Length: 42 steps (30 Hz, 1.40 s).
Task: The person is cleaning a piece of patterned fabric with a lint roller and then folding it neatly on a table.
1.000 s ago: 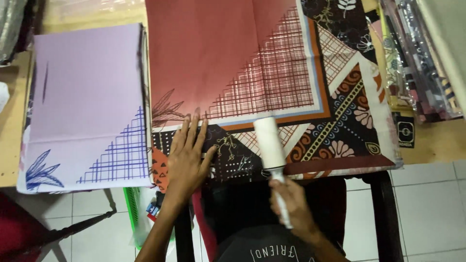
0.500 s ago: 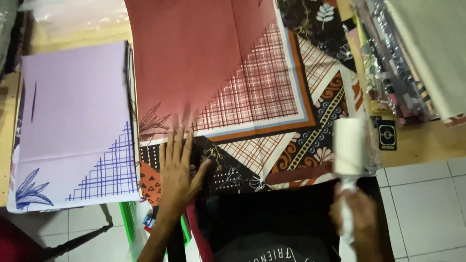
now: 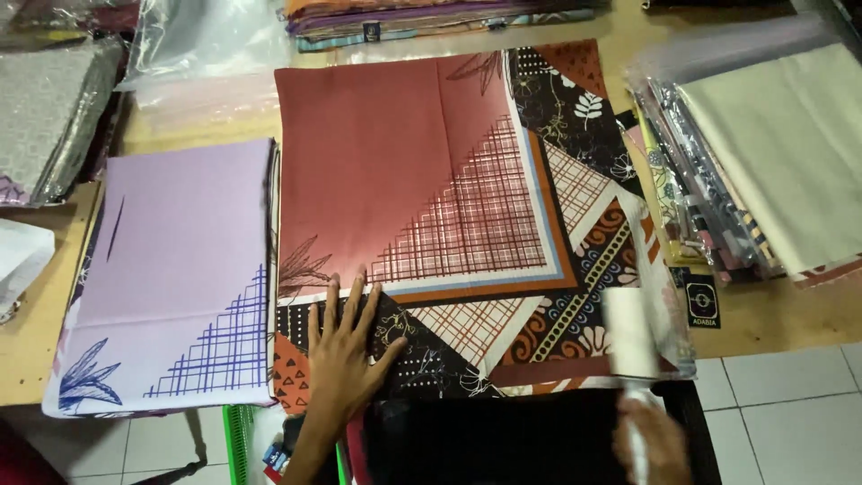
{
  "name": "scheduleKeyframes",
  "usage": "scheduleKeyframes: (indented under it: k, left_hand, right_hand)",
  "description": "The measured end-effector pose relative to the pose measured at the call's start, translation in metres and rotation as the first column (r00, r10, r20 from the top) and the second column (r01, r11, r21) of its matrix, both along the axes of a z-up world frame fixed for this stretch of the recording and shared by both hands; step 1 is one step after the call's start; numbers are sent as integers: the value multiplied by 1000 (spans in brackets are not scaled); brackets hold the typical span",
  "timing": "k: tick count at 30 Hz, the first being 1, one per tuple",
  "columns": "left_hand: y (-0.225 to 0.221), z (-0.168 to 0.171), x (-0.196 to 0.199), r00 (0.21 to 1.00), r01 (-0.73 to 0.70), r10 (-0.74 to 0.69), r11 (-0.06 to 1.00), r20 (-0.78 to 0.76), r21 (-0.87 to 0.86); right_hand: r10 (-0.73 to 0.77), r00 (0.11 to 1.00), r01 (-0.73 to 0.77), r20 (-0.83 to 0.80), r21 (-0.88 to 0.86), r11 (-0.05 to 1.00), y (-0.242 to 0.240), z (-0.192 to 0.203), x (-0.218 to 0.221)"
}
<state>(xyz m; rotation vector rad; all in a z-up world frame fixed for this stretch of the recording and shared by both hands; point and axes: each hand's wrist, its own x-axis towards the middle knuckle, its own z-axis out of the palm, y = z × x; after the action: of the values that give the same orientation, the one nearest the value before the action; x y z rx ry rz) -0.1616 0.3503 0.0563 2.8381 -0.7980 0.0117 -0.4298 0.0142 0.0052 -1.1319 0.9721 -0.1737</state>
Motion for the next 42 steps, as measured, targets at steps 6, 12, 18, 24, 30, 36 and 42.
scheduleKeyframes:
  k: [6, 12, 18, 24, 30, 36, 42]
  left_hand:
    - [-4, 7, -3, 1000, -1, 1, 1000, 21, 10]
    - [-4, 4, -3, 1000, -1, 1, 1000, 8, 22]
    - [-8, 11, -3, 999, -23, 21, 999, 49, 46]
    - [-6, 29, 5, 995, -25, 21, 999, -95, -43]
    - [-33, 51, 68, 988, -68, 28, 963, -151, -263]
    - [-65, 27, 125, 999, 12, -8, 992, 36, -124]
    - [-57, 19, 137, 999, -24, 22, 995, -27, -96]
  right_hand:
    - [42, 970, 48, 240, -357, 933, -44, 17, -16]
    - [-221, 957, -110, -188, -940, 322, -61, 40, 46]
    - [-113, 978, -137, -174, -952, 274, -76, 55, 82]
    - [-158, 973, -126, -167, -961, 244, -90, 49, 65]
    - [-20, 994, -99, -111, -944, 316, -35, 78, 101]
    - [240, 968, -83, 73, -810, 580, 49, 72, 187]
    - [555, 806, -346, -205, -924, 161, 64, 42, 208]
